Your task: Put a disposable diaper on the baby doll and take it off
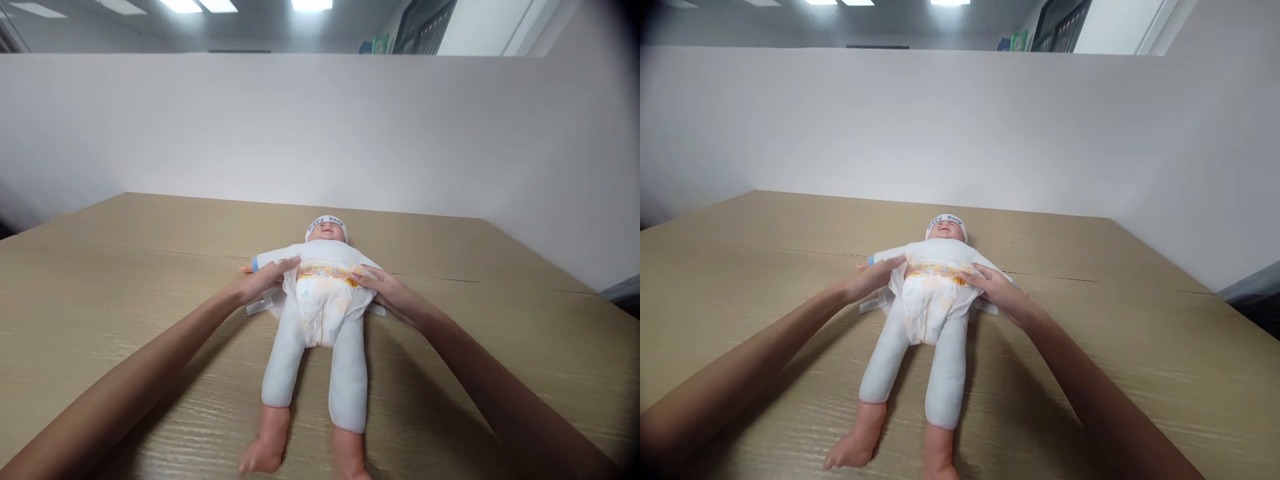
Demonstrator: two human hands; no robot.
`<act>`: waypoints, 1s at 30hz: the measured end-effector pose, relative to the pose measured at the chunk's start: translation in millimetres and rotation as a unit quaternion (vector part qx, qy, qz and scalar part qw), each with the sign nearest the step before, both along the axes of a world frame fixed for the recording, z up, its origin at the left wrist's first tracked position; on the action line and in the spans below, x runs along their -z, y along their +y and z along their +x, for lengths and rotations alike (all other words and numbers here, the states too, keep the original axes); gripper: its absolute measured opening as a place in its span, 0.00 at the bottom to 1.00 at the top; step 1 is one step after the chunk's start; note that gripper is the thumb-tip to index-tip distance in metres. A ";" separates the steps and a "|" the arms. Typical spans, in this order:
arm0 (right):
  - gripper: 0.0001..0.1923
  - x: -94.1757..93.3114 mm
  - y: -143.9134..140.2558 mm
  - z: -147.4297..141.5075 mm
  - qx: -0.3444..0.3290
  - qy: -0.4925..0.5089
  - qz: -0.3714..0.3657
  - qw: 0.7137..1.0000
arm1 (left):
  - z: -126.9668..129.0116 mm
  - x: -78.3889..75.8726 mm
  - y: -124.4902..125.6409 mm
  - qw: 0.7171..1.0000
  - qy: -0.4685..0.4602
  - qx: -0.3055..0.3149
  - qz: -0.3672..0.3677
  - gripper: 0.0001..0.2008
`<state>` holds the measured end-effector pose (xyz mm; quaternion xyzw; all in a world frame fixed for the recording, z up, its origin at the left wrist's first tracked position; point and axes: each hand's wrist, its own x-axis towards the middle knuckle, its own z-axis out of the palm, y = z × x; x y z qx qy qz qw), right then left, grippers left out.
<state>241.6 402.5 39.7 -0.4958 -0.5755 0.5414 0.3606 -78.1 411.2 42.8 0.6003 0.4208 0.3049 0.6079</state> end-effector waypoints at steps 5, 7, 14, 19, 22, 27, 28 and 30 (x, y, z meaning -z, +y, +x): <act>0.35 7.6 4.3 -2.3 0.062 -0.050 0.052 0.995 | 0.5 -2.4 -7.0 0.997 0.018 -0.067 0.022 0.23; 0.36 12.0 -0.4 2.1 0.099 -0.063 0.089 0.989 | -3.6 5.0 -3.8 0.995 -0.007 -0.099 0.022 0.22; 0.22 37.5 -41.8 30.2 0.145 -0.340 0.279 0.887 | -1.5 -0.2 -11.3 0.965 0.085 -0.210 0.130 0.16; 0.20 54.4 -46.9 35.8 0.139 -0.428 0.337 0.827 | 44.6 -33.1 -24.4 0.897 0.168 -0.095 0.397 0.14; 0.21 57.6 -43.6 35.6 0.148 -0.432 0.296 0.839 | 72.9 -37.7 -19.1 0.859 0.234 0.012 0.456 0.16; 0.24 58.1 -44.2 32.8 0.156 -0.415 0.210 0.871 | 91.1 -24.3 -10.2 0.831 0.310 0.003 0.462 0.21; 0.25 57.6 -44.8 32.4 0.155 -0.414 0.196 0.875 | 91.2 -22.3 -10.2 0.830 0.316 -0.002 0.459 0.22; 0.26 55.1 -45.8 33.2 0.147 -0.410 0.171 0.884 | 90.2 -20.1 -11.0 0.830 0.324 -0.004 0.453 0.24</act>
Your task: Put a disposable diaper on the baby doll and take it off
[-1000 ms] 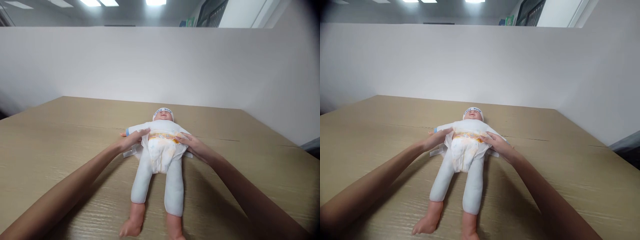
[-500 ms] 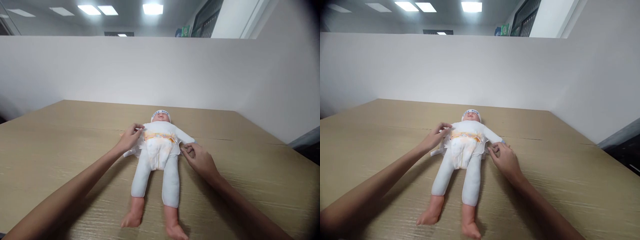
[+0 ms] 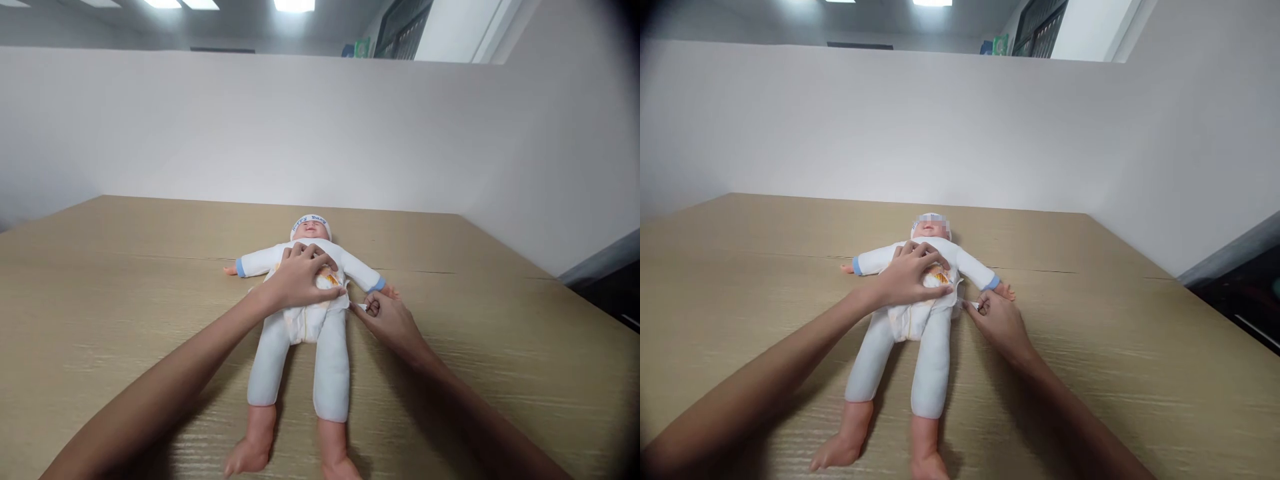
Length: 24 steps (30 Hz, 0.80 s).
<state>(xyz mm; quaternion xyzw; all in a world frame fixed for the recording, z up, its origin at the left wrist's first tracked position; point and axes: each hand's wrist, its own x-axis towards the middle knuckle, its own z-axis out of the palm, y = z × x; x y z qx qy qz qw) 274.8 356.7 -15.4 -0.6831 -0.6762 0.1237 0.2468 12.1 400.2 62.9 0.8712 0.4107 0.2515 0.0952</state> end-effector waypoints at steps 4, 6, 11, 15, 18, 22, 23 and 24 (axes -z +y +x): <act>0.30 -15.3 -0.1 9.6 -0.050 0.073 -0.023 0.996 | -0.9 0.8 -0.7 1.000 0.006 -0.002 0.002 0.27; 0.30 -27.1 1.2 14.6 -0.091 0.143 -0.021 0.985 | -0.3 0.9 -0.2 1.000 0.006 -0.004 0.003 0.28; 0.29 -50.1 14.3 3.9 -0.142 0.229 -0.022 0.963 | 1.3 0.9 1.2 1.000 -0.002 -0.001 -0.001 0.29; 0.27 -58.1 33.6 -29.0 -0.170 0.205 -0.041 0.963 | 2.4 1.2 1.0 1.000 -0.007 -0.003 0.005 0.29; 0.28 -59.7 41.1 -51.9 -0.173 0.210 -0.053 0.961 | 3.4 1.8 0.8 1.000 -0.007 -0.013 -0.005 0.29; 0.23 -56.0 24.6 -63.5 -0.149 0.232 0.030 0.961 | 3.2 3.0 2.9 1.000 -0.015 -0.010 -0.025 0.28; 0.20 -53.9 16.4 -63.0 -0.153 0.220 0.071 0.961 | 2.4 2.6 3.8 0.999 -0.019 -0.006 -0.032 0.27; 0.18 -51.3 7.7 -61.5 -0.165 0.197 0.115 0.960 | 1.0 1.7 4.7 0.999 -0.024 -0.001 -0.041 0.28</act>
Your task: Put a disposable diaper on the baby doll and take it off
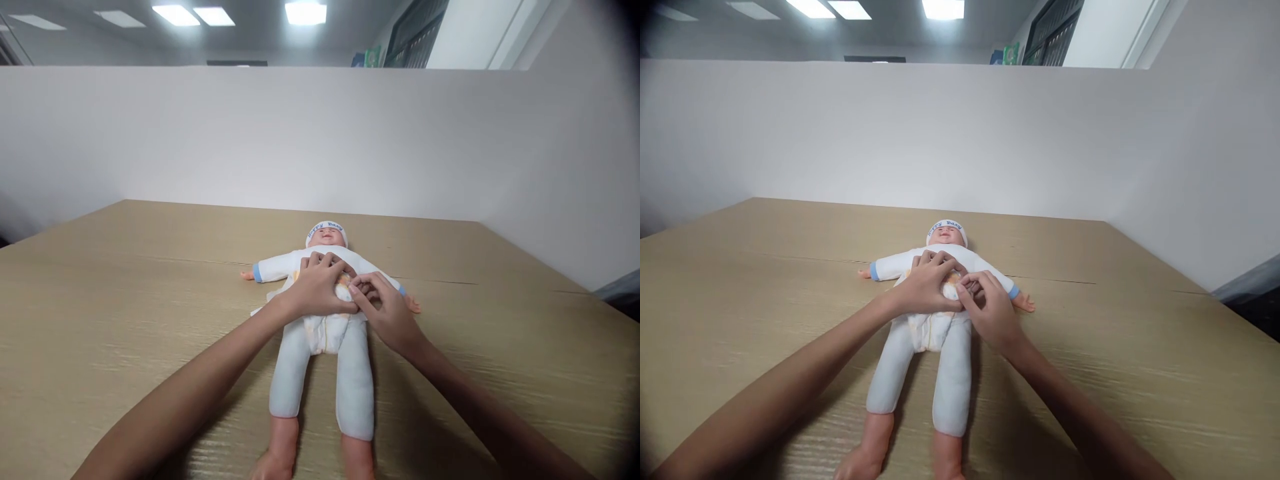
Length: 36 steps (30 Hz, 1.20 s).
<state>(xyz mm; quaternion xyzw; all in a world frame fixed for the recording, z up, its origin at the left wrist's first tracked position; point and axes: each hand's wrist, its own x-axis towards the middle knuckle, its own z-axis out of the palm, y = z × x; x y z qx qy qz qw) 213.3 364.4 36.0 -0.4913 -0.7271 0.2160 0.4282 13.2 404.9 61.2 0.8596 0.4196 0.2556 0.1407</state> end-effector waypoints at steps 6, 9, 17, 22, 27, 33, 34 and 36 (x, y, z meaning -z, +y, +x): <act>0.24 20.3 -29.9 16.9 -0.079 -0.146 0.154 0.974 | -27.4 -7.7 0.6 0.977 -0.140 0.097 -0.126 0.30; 0.26 23.3 -27.9 21.8 -0.089 -0.147 0.149 0.974 | -59.6 3.6 -5.4 0.961 -0.240 0.071 -0.116 0.22; 0.19 -16.1 -14.3 -8.5 -0.024 -0.161 0.206 0.965 | -157.2 59.9 -32.1 0.987 -0.092 -0.132 -0.027 0.18; 0.15 -43.6 4.5 -63.8 -0.115 -0.247 0.183 0.945 | -156.7 62.6 -38.2 0.983 0.050 -0.165 -0.059 0.20; 0.11 -41.2 16.8 -92.0 -0.101 -0.332 0.138 0.928 | -157.4 47.6 -28.9 0.968 0.027 -0.143 -0.202 0.19; 0.08 -35.6 20.1 -88.5 -0.094 -0.313 0.102 0.940 | -161.1 19.9 -5.1 0.916 -0.209 -0.065 -0.337 0.20; 0.10 -36.4 19.9 -88.1 -0.094 -0.301 0.093 0.944 | -155.3 14.3 -1.0 0.911 -0.236 -0.054 -0.333 0.20; 0.20 -38.3 19.4 -88.2 -0.088 -0.270 0.068 0.956 | -137.0 4.2 5.8 0.907 -0.264 -0.039 -0.327 0.20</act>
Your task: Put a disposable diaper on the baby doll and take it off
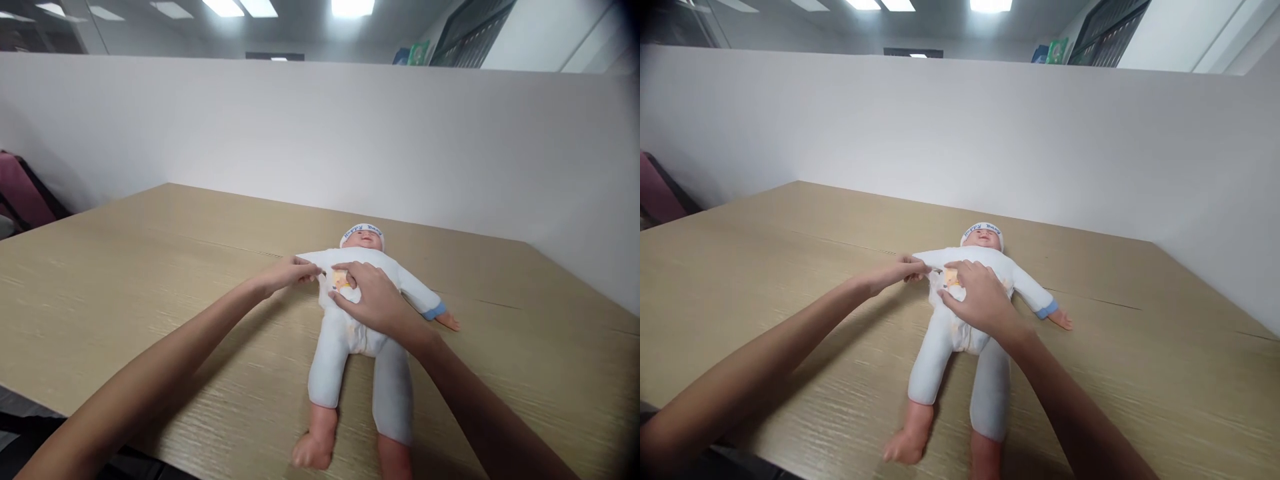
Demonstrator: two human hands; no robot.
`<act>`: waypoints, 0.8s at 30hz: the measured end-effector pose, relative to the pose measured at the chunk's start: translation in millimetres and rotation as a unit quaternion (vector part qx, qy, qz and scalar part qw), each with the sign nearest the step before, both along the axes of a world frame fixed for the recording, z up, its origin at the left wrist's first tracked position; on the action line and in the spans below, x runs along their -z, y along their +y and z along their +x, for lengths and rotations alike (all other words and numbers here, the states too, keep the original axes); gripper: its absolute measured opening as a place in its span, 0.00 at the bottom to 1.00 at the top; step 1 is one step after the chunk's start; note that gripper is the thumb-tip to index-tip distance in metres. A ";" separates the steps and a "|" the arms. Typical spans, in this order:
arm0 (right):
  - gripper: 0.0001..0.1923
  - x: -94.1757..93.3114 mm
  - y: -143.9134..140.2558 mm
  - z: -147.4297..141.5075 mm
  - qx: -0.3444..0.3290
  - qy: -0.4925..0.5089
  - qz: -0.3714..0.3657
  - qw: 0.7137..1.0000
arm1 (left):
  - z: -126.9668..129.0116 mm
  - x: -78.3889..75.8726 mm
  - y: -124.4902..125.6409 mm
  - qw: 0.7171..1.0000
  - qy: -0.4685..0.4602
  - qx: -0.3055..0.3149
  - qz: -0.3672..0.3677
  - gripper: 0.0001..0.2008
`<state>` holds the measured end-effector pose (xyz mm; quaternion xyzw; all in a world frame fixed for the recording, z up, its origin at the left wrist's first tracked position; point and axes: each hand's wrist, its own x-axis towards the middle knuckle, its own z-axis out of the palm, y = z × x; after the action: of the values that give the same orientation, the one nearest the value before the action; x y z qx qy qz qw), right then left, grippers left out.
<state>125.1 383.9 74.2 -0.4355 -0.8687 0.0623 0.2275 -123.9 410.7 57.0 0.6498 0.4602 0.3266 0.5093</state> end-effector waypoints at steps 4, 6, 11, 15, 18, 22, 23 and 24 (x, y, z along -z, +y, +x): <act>0.30 -2.1 1.0 -0.7 0.022 0.060 -0.052 0.997 | 46.0 -6.5 6.8 0.998 -0.051 0.046 0.002 0.19; 0.27 -2.1 2.1 -0.4 0.031 0.077 -0.066 0.994 | 62.1 0.0 7.8 0.994 -0.094 0.050 -0.002 0.19; 0.26 -4.4 -0.4 0.8 0.052 0.114 -0.093 0.988 | 68.5 36.0 7.4 0.982 -0.172 -0.067 0.043 0.21; 0.26 -5.2 -2.0 1.1 0.053 0.135 -0.089 0.985 | 62.4 58.4 7.6 0.982 -0.128 -0.040 0.132 0.24; 0.28 -1.4 4.9 2.8 0.052 0.165 -0.077 0.982 | 62.0 63.9 11.5 0.981 -0.098 -0.023 0.168 0.24; 0.28 3.4 14.1 6.7 0.063 0.226 -0.021 0.972 | 62.5 63.3 12.5 0.975 -0.055 -0.067 0.205 0.19; 0.28 3.1 11.7 7.7 0.066 0.237 0.002 0.969 | 61.5 61.5 8.9 0.971 -0.043 -0.102 0.212 0.17; 0.27 2.1 6.1 8.7 0.068 0.248 0.026 0.966 | 59.7 58.6 2.8 0.965 -0.031 -0.140 0.220 0.16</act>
<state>133.8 389.9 72.1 -0.4584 -0.7549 0.1300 0.4506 -64.2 413.5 -1.5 0.6646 0.4476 0.5073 0.3172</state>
